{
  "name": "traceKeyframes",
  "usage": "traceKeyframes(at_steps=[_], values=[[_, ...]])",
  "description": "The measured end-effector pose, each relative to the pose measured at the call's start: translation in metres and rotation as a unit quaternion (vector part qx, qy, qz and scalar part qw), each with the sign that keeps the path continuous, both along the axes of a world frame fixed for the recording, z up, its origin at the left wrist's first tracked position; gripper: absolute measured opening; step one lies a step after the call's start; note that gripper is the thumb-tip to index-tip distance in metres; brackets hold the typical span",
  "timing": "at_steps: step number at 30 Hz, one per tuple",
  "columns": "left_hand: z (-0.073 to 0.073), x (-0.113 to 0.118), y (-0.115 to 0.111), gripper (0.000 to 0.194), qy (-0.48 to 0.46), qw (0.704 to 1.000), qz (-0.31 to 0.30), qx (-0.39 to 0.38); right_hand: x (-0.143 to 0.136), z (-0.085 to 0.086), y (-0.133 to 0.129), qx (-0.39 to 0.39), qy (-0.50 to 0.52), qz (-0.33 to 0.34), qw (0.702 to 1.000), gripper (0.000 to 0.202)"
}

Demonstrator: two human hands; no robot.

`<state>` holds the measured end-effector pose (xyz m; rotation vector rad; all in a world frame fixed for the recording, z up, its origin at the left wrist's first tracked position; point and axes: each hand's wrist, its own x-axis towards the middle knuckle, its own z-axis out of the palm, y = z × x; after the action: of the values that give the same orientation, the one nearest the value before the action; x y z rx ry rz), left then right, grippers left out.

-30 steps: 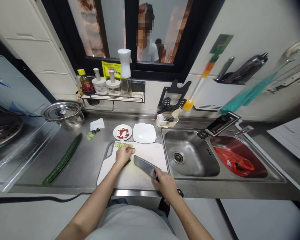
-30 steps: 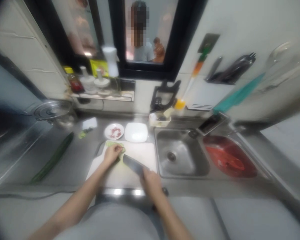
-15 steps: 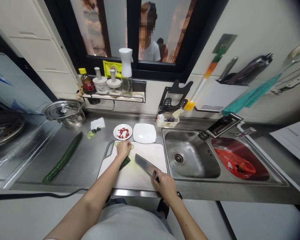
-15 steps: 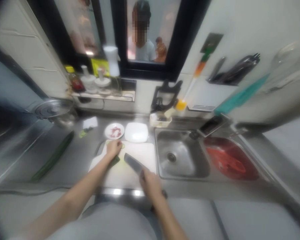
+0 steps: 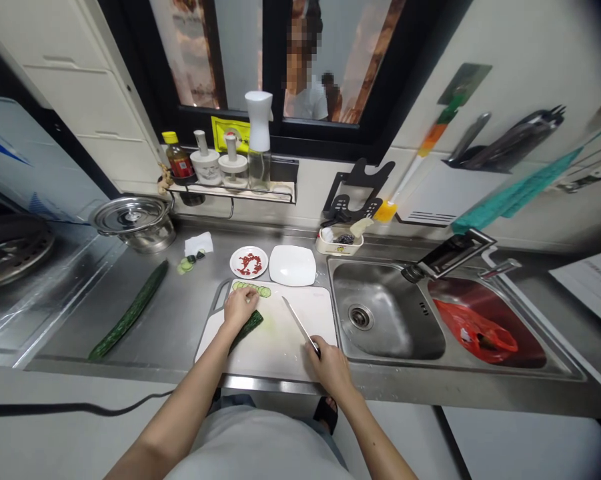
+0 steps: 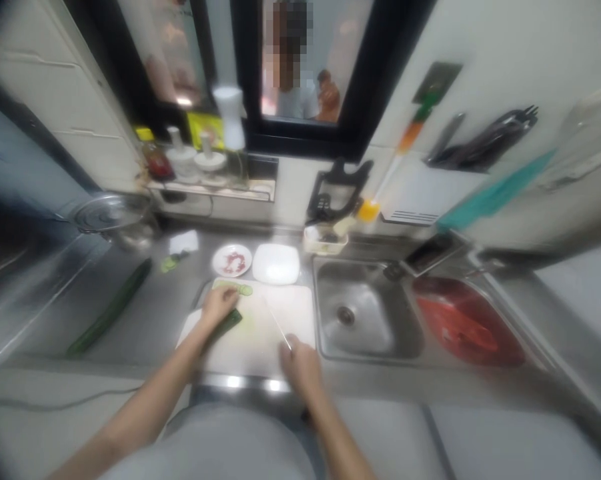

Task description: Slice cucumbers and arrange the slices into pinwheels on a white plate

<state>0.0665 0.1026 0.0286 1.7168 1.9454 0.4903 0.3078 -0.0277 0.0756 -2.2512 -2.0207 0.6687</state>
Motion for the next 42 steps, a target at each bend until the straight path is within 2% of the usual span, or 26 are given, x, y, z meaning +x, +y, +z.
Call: traceKeyframes(at_steps=[3, 5, 9, 12, 15, 22, 28, 33, 37, 42], values=[[0.004, -0.009, -0.024, 0.030, -0.013, 1.000, -0.023, -0.006, -0.004, 0.004, 0.004, -0.005, 0.055, -0.024, 0.998, 0.035], [0.007, -0.011, -0.040, 0.040, -0.004, 0.999, -0.040, -0.021, -0.006, 0.007, 0.006, -0.009, 0.088, -0.035, 0.995, 0.034], [0.014, -0.011, -0.065, 0.054, 0.027, 0.996, -0.067, -0.047, -0.007, 0.009, 0.009, -0.018, 0.116, -0.032, 0.993, 0.032], [0.015, -0.011, -0.073, 0.049, 0.045, 0.995, -0.064, -0.057, -0.006, 0.008, 0.011, -0.010, 0.135, -0.023, 0.991, 0.035], [0.012, -0.011, -0.075, 0.043, 0.025, 0.996, -0.061, -0.056, -0.004, 0.005, 0.011, -0.015, 0.171, -0.014, 0.985, 0.036], [-0.002, -0.027, -0.069, 0.043, -0.050, 0.999, -0.015, 0.015, -0.003, -0.001, 0.011, -0.027, 0.201, -0.009, 0.979, 0.042], [-0.012, -0.074, -0.039, 0.047, -0.028, 0.990, 0.126, 0.058, -0.002, -0.006, 0.011, -0.017, 0.216, -0.009, 0.976, 0.041], [-0.012, -0.113, -0.020, 0.046, 0.015, 0.980, 0.198, 0.032, -0.002, -0.007, 0.011, -0.013, 0.217, -0.012, 0.976, 0.042], [-0.014, -0.124, -0.014, 0.050, 0.031, 0.976, 0.216, 0.009, -0.002, -0.005, 0.012, -0.027, 0.225, -0.016, 0.974, 0.042], [-0.019, -0.124, -0.011, 0.050, 0.035, 0.978, 0.204, 0.007, -0.003, -0.004, 0.013, -0.029, 0.216, -0.015, 0.976, 0.043]])
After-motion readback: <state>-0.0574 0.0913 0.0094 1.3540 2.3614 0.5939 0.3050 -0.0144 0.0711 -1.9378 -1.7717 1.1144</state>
